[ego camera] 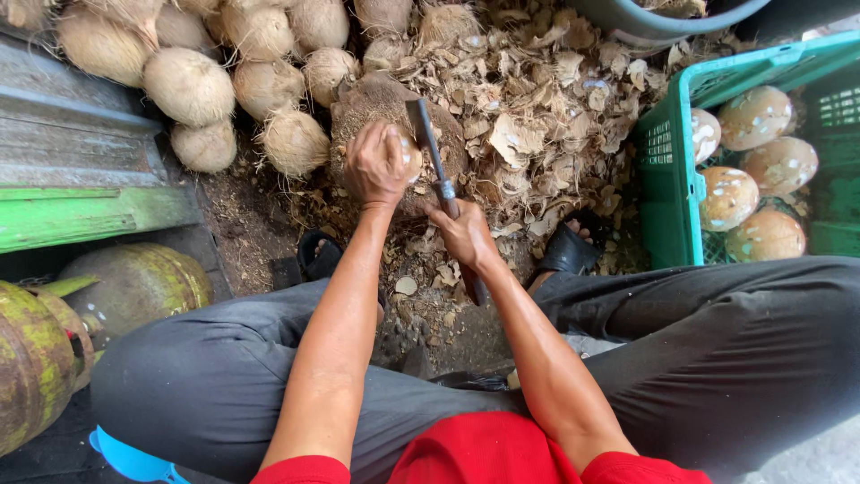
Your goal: The person sits on the ground and removes the fibrous outer husk from coconuts, striking each coconut against a heavy blade over a wooden chopping block. Husked coconuts are set aside and finished ones accumulate in a blue scoop and green crate.
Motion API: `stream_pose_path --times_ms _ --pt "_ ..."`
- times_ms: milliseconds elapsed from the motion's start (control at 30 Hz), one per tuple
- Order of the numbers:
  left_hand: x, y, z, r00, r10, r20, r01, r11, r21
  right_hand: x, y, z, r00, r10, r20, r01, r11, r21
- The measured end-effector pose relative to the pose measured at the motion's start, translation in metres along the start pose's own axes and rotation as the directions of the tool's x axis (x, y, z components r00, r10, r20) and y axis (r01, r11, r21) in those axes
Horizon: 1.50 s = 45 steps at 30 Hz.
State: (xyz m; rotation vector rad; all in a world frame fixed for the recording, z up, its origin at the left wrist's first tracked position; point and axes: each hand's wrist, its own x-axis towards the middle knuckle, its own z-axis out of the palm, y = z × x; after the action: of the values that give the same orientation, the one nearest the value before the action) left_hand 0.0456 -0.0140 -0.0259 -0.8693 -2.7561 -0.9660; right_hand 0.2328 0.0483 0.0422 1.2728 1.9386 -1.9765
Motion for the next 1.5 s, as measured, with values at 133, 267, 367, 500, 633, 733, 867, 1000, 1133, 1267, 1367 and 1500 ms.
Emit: stream_pose_path --times_ms 133,267,367,500,633,733,867,1000,1133,1267,1367,1500 --pt "0.0 -0.007 -0.002 1.0 0.013 -0.015 -0.014 0.993 -0.121 -0.011 -0.021 -0.008 0.999 -0.05 0.012 0.048 0.99 0.134" --pt "-0.004 -0.007 -0.002 0.999 0.051 0.001 -0.05 0.993 -0.107 -0.008 -0.025 -0.023 0.981 -0.186 -0.049 0.191 0.966 0.175" --pt "-0.005 -0.002 -0.002 0.998 0.052 -0.019 -0.054 0.992 -0.117 -0.002 -0.016 -0.015 0.948 -0.295 -0.115 0.316 0.907 0.278" --pt "-0.007 0.004 -0.003 0.994 0.103 -0.035 -0.105 0.993 -0.055 0.0 -0.006 -0.003 0.995 -0.069 0.065 0.059 0.987 0.149" --pt "-0.005 0.003 -0.005 0.996 0.093 0.008 -0.092 0.993 -0.08 0.002 -0.011 -0.012 0.987 0.149 0.057 -0.148 0.989 -0.026" --pt "-0.004 0.001 -0.008 0.994 0.102 0.023 -0.101 0.993 -0.056 0.0 -0.017 -0.018 0.963 0.212 0.169 -0.23 0.968 0.096" --pt "-0.005 0.004 -0.011 0.985 0.164 0.056 -0.16 0.985 -0.068 -0.014 -0.021 -0.008 0.999 0.038 -0.028 -0.04 0.996 -0.076" --pt "-0.004 0.007 -0.013 0.992 0.121 0.045 -0.116 0.988 -0.106 -0.019 -0.026 -0.01 0.981 0.162 0.109 -0.176 0.976 0.132" --pt "-0.004 0.01 -0.012 0.987 0.157 -0.019 -0.158 0.979 -0.126 -0.011 -0.023 -0.022 0.983 -0.153 -0.106 0.169 0.97 0.173" --pt "-0.007 0.011 -0.009 0.993 0.104 0.051 -0.097 0.988 -0.124 -0.001 -0.014 -0.019 0.989 -0.147 0.007 0.144 0.978 0.15" --pt "-0.009 0.01 -0.008 0.987 0.145 0.066 -0.139 0.985 -0.1 0.003 -0.011 -0.018 0.992 0.095 0.089 -0.105 0.987 0.118" --pt "-0.005 0.006 -0.009 0.976 0.201 0.083 -0.19 0.974 -0.123 0.001 -0.02 -0.022 0.975 0.131 0.18 -0.161 0.973 0.164"
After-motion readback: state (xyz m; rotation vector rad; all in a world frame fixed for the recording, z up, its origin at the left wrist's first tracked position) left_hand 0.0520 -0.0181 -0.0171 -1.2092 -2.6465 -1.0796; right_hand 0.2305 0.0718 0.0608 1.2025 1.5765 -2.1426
